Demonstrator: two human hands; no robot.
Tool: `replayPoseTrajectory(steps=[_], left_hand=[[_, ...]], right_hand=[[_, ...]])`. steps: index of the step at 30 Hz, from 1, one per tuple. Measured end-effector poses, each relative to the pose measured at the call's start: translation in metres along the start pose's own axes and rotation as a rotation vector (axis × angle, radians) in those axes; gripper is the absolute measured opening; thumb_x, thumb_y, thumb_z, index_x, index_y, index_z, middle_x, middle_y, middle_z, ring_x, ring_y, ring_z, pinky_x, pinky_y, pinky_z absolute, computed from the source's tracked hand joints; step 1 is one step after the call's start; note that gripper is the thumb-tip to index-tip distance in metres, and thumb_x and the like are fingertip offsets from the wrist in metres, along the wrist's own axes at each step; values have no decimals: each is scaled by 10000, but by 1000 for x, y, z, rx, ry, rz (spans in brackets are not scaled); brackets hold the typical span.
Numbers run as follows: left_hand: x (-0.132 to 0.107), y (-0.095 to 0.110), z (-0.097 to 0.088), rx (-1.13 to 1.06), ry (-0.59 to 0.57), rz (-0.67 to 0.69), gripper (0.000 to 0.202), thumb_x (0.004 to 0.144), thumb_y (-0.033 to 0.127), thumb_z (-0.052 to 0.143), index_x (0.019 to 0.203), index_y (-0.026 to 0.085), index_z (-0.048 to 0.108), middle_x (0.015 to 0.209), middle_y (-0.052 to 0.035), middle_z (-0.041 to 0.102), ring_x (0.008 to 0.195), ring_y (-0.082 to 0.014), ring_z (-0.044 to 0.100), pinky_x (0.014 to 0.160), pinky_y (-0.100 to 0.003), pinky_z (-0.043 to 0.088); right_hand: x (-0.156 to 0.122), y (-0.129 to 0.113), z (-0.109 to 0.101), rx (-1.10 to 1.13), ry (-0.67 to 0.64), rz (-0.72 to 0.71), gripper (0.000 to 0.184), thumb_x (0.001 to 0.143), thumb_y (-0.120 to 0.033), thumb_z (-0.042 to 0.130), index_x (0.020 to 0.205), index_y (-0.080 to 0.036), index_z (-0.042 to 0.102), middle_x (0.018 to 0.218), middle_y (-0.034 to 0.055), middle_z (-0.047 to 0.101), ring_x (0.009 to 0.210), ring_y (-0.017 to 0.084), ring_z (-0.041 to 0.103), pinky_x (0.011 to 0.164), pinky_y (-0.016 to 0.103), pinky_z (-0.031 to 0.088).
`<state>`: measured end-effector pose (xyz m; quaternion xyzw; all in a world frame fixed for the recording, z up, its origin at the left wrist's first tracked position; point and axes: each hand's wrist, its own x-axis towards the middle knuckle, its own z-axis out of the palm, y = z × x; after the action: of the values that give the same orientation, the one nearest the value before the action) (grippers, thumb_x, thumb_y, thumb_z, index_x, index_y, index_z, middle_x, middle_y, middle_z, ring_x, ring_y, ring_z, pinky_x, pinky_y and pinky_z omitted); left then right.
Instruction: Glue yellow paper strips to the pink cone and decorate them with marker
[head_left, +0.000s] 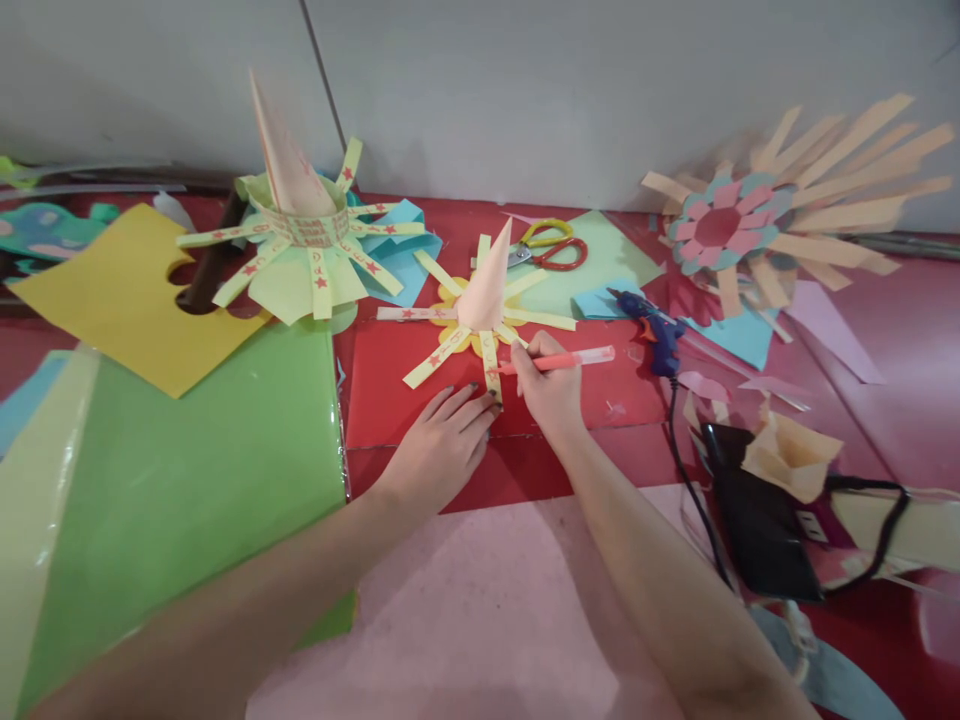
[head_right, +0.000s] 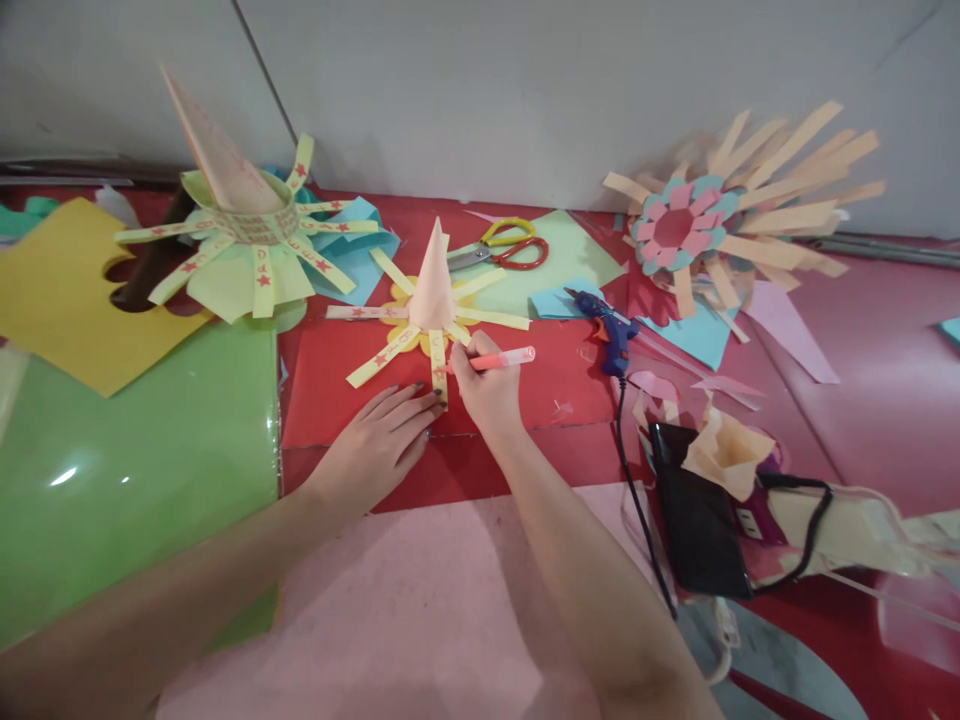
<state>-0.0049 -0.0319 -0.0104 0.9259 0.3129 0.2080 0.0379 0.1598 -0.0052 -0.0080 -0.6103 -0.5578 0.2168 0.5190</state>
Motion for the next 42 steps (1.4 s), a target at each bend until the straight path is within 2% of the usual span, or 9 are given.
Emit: replayPoseTrajectory(steps=[5,8,12,18,22,28,32,36,42], left_hand=[[0,0,0,-6,-4,-5,305,931,157,385,1134,117,610,1175,-56,641,1149,-235,551,1010,-425,444],[0,0,-1,5,-10,-10,308,934,161,378,1133,131,611,1174,-52,642,1152,-225,551,1013,-418,442],[0,0,0,6,-19,-13,302,929,162,393,1139,128,608,1180,-56,639,1157,-235,548,1015,-424,439],[0,1,-1,-15,-29,-16,303,929,154,389,1140,122,604,1173,-65,641,1150,-222,551,1024,-415,427],[0,1,-1,-27,-31,-20,300,924,150,401,1150,118,595,1175,-71,637,1151,-220,550,1031,-416,417],[0,0,-1,1,-22,-5,304,922,145,399,1152,112,595,1170,-58,642,1142,-232,555,1016,-410,434],[0,0,-1,-1,-29,-9,301,922,151,404,1149,117,598,1183,-58,636,1157,-239,545,1018,-425,432],[-1,0,0,-1,-25,-17,297,923,153,406,1146,122,601,1182,-58,638,1154,-233,550,1022,-420,430],[-1,0,0,-18,-45,-26,303,921,153,409,1163,137,591,1192,-58,632,1174,-230,535,1031,-427,420]], right_hand=[[0,-1,-1,-8,12,-12,350,830,-259,499,563,-224,276,427,-100,304,402,65,335,456,213,305],[1,0,-2,35,2,33,348,827,-264,512,557,-225,297,405,-102,330,379,63,352,454,214,318],[1,0,-4,120,-34,128,343,831,-291,530,558,-222,335,377,-96,393,368,68,402,467,213,359],[1,-3,-3,114,-103,115,354,827,-324,553,559,-222,345,383,-89,432,373,71,427,481,214,383],[1,-3,-2,70,-108,96,356,828,-316,537,560,-224,322,380,-97,380,363,68,409,458,211,350],[1,3,-1,36,-15,40,337,796,-228,507,556,-221,271,497,-85,283,460,66,372,490,203,334],[1,1,-2,39,-16,52,336,799,-226,510,552,-220,283,476,-87,310,447,66,366,489,205,338],[1,-1,-3,72,-86,104,347,827,-293,519,551,-223,321,406,-91,357,397,70,392,479,208,360],[2,2,-2,65,-18,91,354,789,-274,542,545,-221,291,473,-86,318,453,70,414,488,200,372]])
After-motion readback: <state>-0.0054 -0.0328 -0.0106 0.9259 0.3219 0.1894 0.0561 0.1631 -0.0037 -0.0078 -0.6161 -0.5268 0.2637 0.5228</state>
